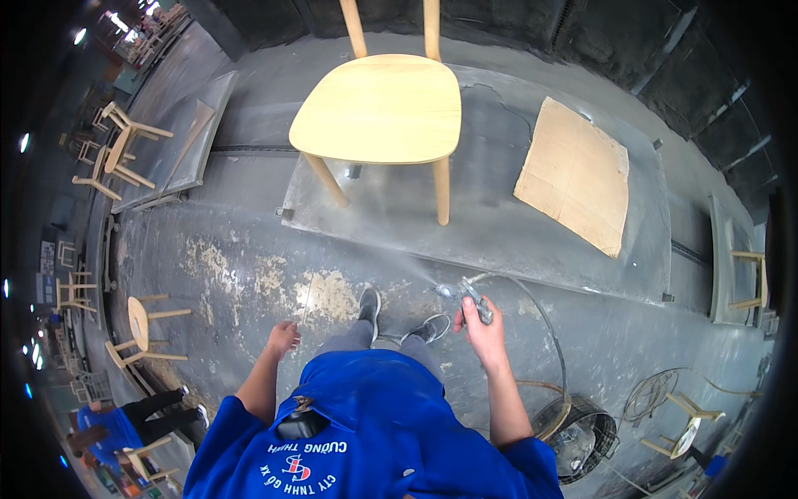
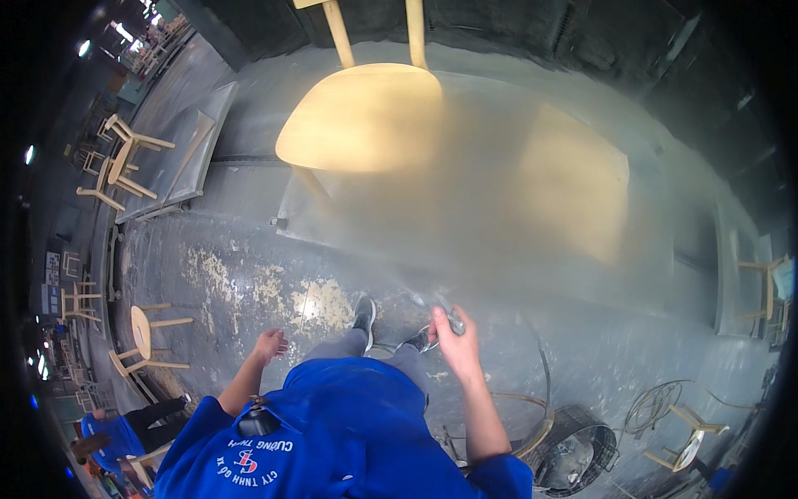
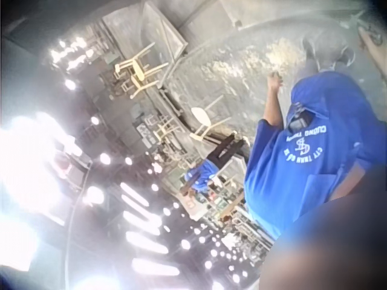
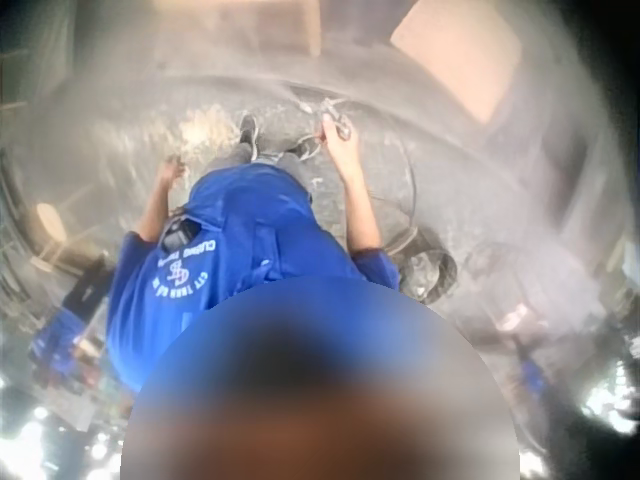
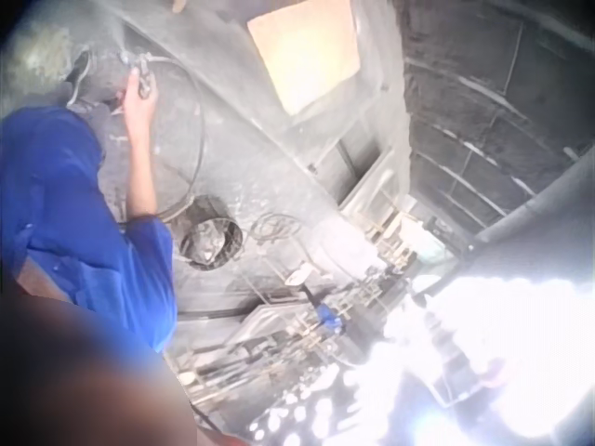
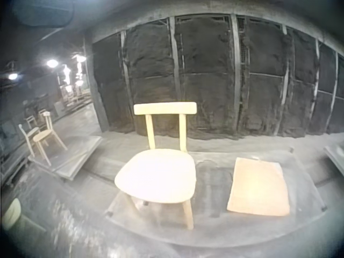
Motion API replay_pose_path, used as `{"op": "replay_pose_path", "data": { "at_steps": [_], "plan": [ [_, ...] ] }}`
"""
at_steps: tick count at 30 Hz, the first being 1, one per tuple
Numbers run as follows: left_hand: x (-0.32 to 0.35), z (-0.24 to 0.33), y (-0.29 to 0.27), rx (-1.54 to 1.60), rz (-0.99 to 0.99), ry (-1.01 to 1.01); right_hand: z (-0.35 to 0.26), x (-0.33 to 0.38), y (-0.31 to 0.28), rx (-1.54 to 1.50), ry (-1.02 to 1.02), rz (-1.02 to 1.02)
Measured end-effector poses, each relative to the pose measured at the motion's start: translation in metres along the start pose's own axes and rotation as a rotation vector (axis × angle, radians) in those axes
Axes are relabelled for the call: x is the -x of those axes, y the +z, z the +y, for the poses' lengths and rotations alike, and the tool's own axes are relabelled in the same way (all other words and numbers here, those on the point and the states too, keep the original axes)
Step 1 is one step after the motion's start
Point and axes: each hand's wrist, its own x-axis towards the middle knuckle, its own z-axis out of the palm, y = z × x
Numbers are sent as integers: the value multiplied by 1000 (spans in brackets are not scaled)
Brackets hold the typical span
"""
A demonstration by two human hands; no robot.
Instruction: The person uses a spray gun to apply a coating to wooden chairs in a workshop. They repeatedly lift, rotate, and reposition each chair to spray all sides, then place the chairs back on the floor or a platform. The process is repeated for multiple chairs.
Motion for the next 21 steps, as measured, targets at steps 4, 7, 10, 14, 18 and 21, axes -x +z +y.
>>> {"op": "replay_pose_path", "data": {
  "at_steps": [4, 7, 10, 14, 18, 21],
  "plan": [
    [-22, -20, -14, -39, -15, -18, 10, 8, 16, 69, -40, 12],
    [-50, -43, -24, 34, -71, 5, 0, 16, 43, 176, -72, -14],
    [-73, -64, -40, 87, -83, 40, -24, 32, 93, 249, -108, -65],
    [-90, -92, -78, 194, 0, 119, -59, 45, 197, 279, -104, -193],
    [-115, -149, -139, 177, -18, 68, -57, 67, 308, 412, -223, -367],
    [-134, -220, -175, 295, 8, -24, -44, 75, 385, 438, -303, -509]
  ]
}}
